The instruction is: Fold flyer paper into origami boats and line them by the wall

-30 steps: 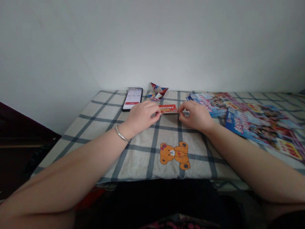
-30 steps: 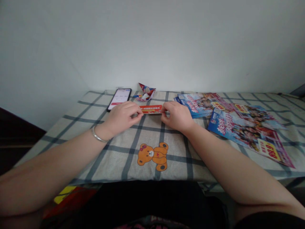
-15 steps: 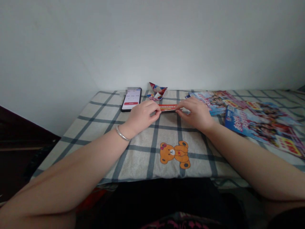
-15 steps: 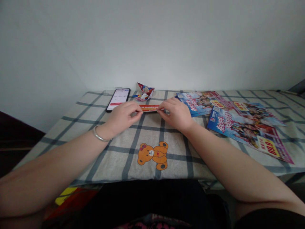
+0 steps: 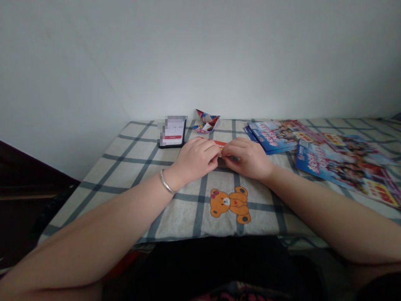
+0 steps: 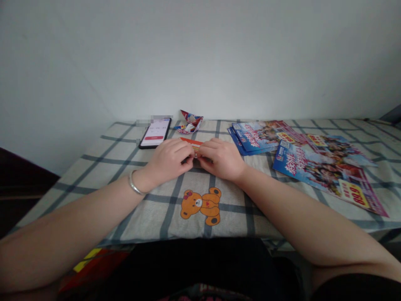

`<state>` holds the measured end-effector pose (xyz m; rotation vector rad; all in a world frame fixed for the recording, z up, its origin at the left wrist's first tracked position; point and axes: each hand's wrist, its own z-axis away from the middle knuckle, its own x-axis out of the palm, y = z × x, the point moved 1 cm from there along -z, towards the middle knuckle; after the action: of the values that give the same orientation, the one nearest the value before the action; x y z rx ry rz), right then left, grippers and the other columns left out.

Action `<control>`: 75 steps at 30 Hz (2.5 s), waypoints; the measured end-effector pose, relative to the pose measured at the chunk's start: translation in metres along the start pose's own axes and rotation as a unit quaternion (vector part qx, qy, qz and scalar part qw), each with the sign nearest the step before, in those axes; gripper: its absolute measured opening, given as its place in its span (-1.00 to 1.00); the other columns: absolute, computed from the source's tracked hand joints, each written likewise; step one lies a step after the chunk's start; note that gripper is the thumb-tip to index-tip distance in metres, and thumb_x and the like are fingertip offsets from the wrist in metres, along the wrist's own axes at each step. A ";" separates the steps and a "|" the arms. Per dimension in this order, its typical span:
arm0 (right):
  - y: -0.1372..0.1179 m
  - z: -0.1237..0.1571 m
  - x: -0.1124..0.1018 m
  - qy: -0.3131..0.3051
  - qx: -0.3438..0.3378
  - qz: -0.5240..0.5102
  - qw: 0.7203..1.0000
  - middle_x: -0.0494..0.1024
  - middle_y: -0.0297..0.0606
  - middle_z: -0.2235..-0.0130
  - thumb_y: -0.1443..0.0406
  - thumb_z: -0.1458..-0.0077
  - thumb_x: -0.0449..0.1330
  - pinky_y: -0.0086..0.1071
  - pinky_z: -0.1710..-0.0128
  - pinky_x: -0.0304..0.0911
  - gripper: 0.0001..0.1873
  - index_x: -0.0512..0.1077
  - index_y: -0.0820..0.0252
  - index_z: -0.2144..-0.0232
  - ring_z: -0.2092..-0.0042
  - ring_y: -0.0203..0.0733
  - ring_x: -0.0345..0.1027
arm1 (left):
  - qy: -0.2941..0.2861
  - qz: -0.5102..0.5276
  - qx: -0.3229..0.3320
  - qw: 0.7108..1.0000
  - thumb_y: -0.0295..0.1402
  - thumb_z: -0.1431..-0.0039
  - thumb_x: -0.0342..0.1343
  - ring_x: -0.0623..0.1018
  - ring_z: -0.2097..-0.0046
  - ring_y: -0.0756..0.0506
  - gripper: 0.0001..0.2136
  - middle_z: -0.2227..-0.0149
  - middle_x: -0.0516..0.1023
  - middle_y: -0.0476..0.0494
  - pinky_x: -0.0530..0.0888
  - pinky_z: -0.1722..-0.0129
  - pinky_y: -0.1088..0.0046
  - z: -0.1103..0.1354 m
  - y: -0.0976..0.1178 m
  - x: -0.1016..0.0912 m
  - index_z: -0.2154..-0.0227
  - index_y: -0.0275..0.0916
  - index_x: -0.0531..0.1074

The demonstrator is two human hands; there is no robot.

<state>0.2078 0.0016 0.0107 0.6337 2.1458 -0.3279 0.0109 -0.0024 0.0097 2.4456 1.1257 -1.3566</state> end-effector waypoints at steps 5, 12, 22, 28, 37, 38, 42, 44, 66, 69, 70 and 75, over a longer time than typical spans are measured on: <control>0.004 0.004 -0.004 0.003 0.028 -0.020 0.999 0.60 -0.21 0.30 0.38 -0.11 0.10 -0.31 0.24 0.28 -0.88 0.43 0.12 0.38 0.25 -0.15 0.43 | 0.007 0.014 -0.033 0.999 -0.48 -0.15 0.06 0.51 0.28 -0.12 -0.92 0.38 0.53 -0.09 0.40 0.26 0.31 0.002 -0.007 -0.001 0.41 -0.23 0.43; 0.012 0.010 -0.010 0.025 0.059 -0.043 0.997 0.60 -0.23 0.32 0.39 -0.04 0.12 -0.29 0.23 0.28 -0.92 0.35 0.10 0.42 0.26 -0.12 0.45 | 0.003 0.027 -0.066 0.997 -0.48 -0.10 0.08 0.51 0.28 -0.14 -0.94 0.36 0.54 -0.08 0.41 0.26 0.30 0.006 -0.021 -0.005 0.42 -0.22 0.41; 0.028 0.014 -0.020 0.028 0.098 -0.107 0.989 0.60 -0.24 0.34 0.41 0.08 0.11 -0.29 0.24 0.27 -0.84 0.20 0.07 0.52 0.29 -0.13 0.44 | 0.007 0.031 -0.078 0.996 -0.48 -0.10 0.06 0.52 0.28 -0.13 -0.94 0.37 0.54 -0.10 0.42 0.26 0.31 0.012 -0.049 -0.011 0.41 -0.23 0.41; 0.028 0.014 -0.018 -0.007 0.168 -0.019 0.986 0.59 -0.23 0.35 0.36 0.07 0.11 -0.34 0.37 0.16 -0.94 0.27 0.10 0.48 0.33 -0.13 0.43 | 0.009 0.067 -0.117 0.991 -0.49 -0.16 0.02 0.52 0.26 -0.13 -0.91 0.32 0.53 -0.15 0.45 0.25 0.33 0.015 -0.051 -0.007 0.35 -0.27 0.43; 0.017 0.012 -0.015 -0.090 0.126 -0.015 0.988 0.59 -0.24 0.37 0.27 -0.07 0.09 -0.37 0.40 0.11 -0.88 0.42 0.14 0.39 0.35 -0.16 0.46 | -0.081 0.025 0.024 0.996 -0.34 -0.29 0.14 0.55 0.13 -0.16 -0.88 0.15 0.59 -0.13 0.48 0.18 0.29 0.014 -0.029 0.004 0.19 -0.21 0.54; 0.016 0.011 -0.015 -0.094 0.124 -0.022 0.988 0.60 -0.24 0.37 0.26 -0.08 0.09 -0.37 0.40 0.12 -0.87 0.43 0.14 0.38 0.35 -0.16 0.46 | -0.090 0.021 0.023 0.995 -0.35 -0.30 0.13 0.56 0.14 -0.16 -0.88 0.16 0.60 -0.12 0.47 0.18 0.30 0.015 -0.029 0.005 0.19 -0.20 0.55; 0.017 0.011 -0.015 -0.103 0.125 -0.052 0.985 0.60 -0.25 0.35 0.24 -0.11 0.10 -0.37 0.37 0.17 -0.86 0.44 0.14 0.37 0.34 -0.16 0.47 | -0.127 0.017 0.001 0.992 -0.35 -0.33 0.09 0.56 0.15 -0.15 -0.85 0.20 0.60 -0.11 0.47 0.21 0.33 0.017 -0.033 0.006 0.20 -0.22 0.55; 0.020 0.011 -0.016 -0.112 0.106 -0.068 0.986 0.60 -0.23 0.31 0.26 -0.09 0.13 -0.36 0.31 0.21 -0.88 0.44 0.14 0.33 0.29 -0.15 0.47 | -0.141 0.024 -0.004 0.990 -0.35 -0.34 0.07 0.56 0.14 -0.15 -0.84 0.20 0.60 -0.11 0.48 0.20 0.33 0.017 -0.035 0.005 0.20 -0.22 0.55; 0.014 0.010 -0.022 -0.095 -0.020 -0.147 0.984 0.67 -0.17 0.24 0.35 -0.25 0.11 -0.34 0.21 0.36 -0.78 0.56 0.20 0.18 0.24 -0.19 0.53 | -0.161 0.109 -0.107 0.975 -0.48 -0.28 0.02 0.55 0.09 -0.17 -0.71 0.15 0.56 -0.22 0.51 0.07 0.26 0.016 -0.039 0.007 0.02 -0.28 0.54; 0.013 0.011 -0.021 -0.095 0.005 -0.169 0.981 0.68 -0.16 0.19 0.33 -0.25 0.14 -0.34 0.21 0.37 -0.77 0.55 0.18 0.10 0.21 -0.18 0.55 | -0.130 0.176 -0.101 0.971 -0.51 -0.25 0.00 0.55 0.03 -0.15 -0.71 0.12 0.60 -0.21 0.50 -0.04 0.23 0.016 -0.042 0.011 0.06 -0.30 0.56; 0.013 0.011 -0.020 -0.096 0.026 -0.181 0.978 0.68 -0.17 0.17 0.32 -0.24 0.15 -0.34 0.21 0.38 -0.76 0.53 0.17 0.07 0.21 -0.18 0.56 | -0.120 0.198 -0.117 0.966 -0.51 -0.25 -0.02 0.56 0.03 -0.14 -0.70 0.11 0.61 -0.19 0.49 -0.05 0.23 0.016 -0.043 0.012 0.08 -0.28 0.56; 0.010 0.013 -0.015 -0.096 0.118 -0.263 0.953 0.68 -0.25 0.22 0.27 -0.19 0.21 -0.38 0.23 0.38 -0.86 0.50 0.15 0.19 0.24 -0.21 0.56 | -0.104 0.317 -0.204 0.920 -0.47 -0.27 -0.06 0.58 0.00 -0.08 -0.68 0.04 0.64 -0.12 0.49 -0.09 0.27 0.017 -0.044 0.012 0.06 -0.24 0.56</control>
<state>0.2292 -0.0009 0.0150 0.1341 2.0713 -0.9078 -0.0258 0.0288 0.0006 2.0291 0.4317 -1.0135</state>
